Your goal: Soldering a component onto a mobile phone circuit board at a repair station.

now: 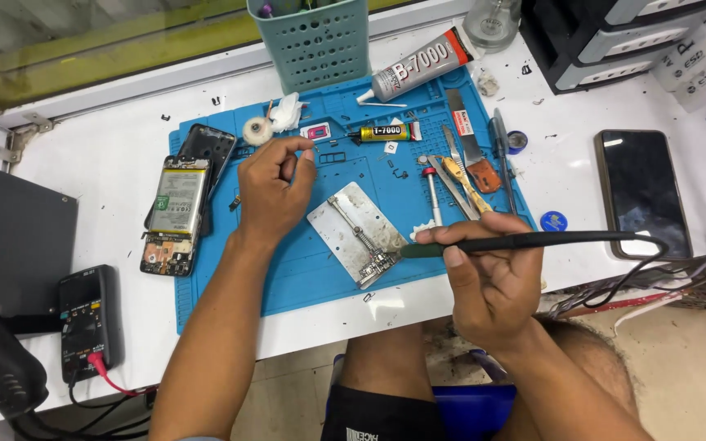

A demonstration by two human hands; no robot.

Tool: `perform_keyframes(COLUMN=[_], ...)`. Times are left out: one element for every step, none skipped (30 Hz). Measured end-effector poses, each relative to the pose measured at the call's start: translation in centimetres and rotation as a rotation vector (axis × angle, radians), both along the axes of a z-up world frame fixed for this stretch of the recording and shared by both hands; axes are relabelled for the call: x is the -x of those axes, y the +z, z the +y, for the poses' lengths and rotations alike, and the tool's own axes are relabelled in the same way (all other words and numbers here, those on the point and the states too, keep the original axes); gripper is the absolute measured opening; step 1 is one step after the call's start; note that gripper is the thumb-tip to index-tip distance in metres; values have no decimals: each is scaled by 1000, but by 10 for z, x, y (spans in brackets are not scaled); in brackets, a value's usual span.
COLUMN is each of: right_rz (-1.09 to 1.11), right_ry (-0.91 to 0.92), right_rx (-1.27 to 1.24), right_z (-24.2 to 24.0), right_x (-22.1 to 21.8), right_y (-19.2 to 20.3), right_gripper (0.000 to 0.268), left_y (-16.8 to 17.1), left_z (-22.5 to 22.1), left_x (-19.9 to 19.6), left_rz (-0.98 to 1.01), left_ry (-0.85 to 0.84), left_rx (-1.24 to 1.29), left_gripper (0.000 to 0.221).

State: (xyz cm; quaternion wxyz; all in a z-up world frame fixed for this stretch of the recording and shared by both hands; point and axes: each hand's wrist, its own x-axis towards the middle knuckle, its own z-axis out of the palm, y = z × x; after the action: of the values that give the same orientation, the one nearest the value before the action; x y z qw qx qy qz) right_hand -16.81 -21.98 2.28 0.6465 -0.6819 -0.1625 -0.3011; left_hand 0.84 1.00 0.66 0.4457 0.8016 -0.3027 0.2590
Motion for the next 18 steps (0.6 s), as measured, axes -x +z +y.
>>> perform_keyframes(right_rz=[-3, -8, -14, -13, -25, -33, -29, -62, -95, -86, -107, -130, -122, -148, -174, -178, -169, -160], right_ry=[-1, 4, 8, 6, -7, -16, -12, -47, -81, -71, -109, -147, -136, -168, -201, -196, -219, -245], right_rx=[0, -20, -41, -39, -43, -48, -47, -28, -9, -13, -3, 5, 0, 14, 27, 21, 19, 17], right_z=[1, 1, 1, 0, -1, -1, -3, -4, -4, -6, -7, -8, -8, -10, -11, -13, -16, -19], right_x=[-1, -1, -1, -1, -1, -1, -1, -2, -3, -4, -5, -7, -5, -7, -8, -9, -9, -9], right_y=[1, 1, 1, 1, 1, 1, 3, 4, 5, 6, 7, 7, 6, 6, 7, 7, 7, 7], right_gripper=[36, 32, 28, 28, 27, 26, 26, 28, 30, 30, 31, 32, 32, 31, 30, 30, 31, 31], left_y=[0, 0, -1, -1, -1, -1, -1, -1, -2, 2, 6, 10, 8, 9, 10, 12, 14, 16], left_z=[1, 1, 1, 1, 1, 3, 1, 1, 2, 1, 1, 1, 3, 5, 5, 9, 13, 16], left_x=[-1, 0, 0, -1, -1, 0, -1, -1, -1, 0, 0, 0, 2, 0, -3, -5, -6, -8], left_rz=[-3, -3, -4, -3, -18, -29, -25, -36, -48, -39, -77, -116, -109, -98, -87, -92, -97, -104], left_ry=[-1, 6, 13, 12, 10, 14, 18, 43, 69, 79, 91, 102, 114, 156, 198, 203, 254, 303], left_rx=[0, 1, 2, 3, -7, -19, -18, -3, 11, 7, 30, 51, 45, 72, 99, 95, 114, 134], left_gripper=[11, 11, 11, 11, 11, 12, 12, 12, 12, 12, 12, 13, 13, 15, 18, 18, 18, 18])
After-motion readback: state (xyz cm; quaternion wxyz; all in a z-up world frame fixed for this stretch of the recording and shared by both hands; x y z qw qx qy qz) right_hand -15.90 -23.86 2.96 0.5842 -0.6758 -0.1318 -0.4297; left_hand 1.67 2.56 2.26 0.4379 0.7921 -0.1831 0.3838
